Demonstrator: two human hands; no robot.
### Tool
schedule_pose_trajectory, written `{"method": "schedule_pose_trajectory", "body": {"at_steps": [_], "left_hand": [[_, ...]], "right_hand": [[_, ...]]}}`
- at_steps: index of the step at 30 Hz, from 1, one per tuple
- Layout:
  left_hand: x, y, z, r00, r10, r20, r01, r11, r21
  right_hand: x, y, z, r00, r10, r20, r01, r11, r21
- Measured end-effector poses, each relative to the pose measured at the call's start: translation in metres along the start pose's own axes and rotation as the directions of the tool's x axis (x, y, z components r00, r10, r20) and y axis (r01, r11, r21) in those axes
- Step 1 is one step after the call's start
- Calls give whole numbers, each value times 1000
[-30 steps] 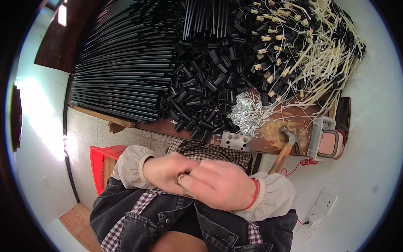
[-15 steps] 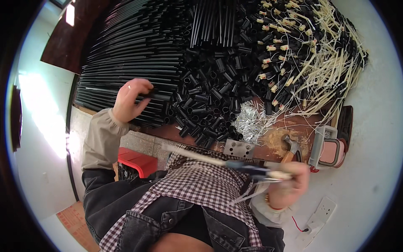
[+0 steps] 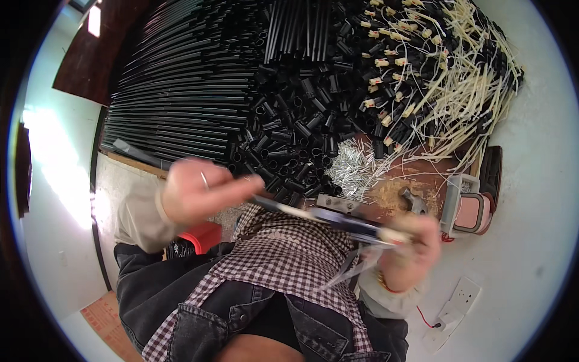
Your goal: Assembling black industrial tubes with white wiring and connectors using manual insertion and a hammer.
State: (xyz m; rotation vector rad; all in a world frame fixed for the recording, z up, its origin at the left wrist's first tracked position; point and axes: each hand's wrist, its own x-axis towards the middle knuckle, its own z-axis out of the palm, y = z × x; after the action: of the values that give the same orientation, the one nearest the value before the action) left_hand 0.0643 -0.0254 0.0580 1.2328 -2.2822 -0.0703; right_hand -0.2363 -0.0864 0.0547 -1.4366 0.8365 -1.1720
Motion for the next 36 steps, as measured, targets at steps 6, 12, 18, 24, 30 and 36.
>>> {"method": "schedule_pose_trajectory", "body": {"at_steps": [6,12,18,24,30,36], "left_hand": [[-6,42,42,932,-359,50,361,909,-210],[-16,27,58,916,-337,216,397,703,-590],[-5,47,56,932,-321,170,352,915,-199],[-20,47,79,888,-323,326,459,640,-616],[4,61,79,923,-384,-23,312,783,-539],[-48,60,91,808,-518,281,589,701,-402]], "right_hand": [[30,27,12,887,383,258,-449,845,291],[-9,17,16,948,101,302,-171,962,215],[-4,42,35,815,461,350,-559,784,270],[2,31,26,885,233,404,-265,964,24],[8,16,14,898,-64,436,156,971,-180],[51,24,6,897,283,340,-67,848,-526]]}}
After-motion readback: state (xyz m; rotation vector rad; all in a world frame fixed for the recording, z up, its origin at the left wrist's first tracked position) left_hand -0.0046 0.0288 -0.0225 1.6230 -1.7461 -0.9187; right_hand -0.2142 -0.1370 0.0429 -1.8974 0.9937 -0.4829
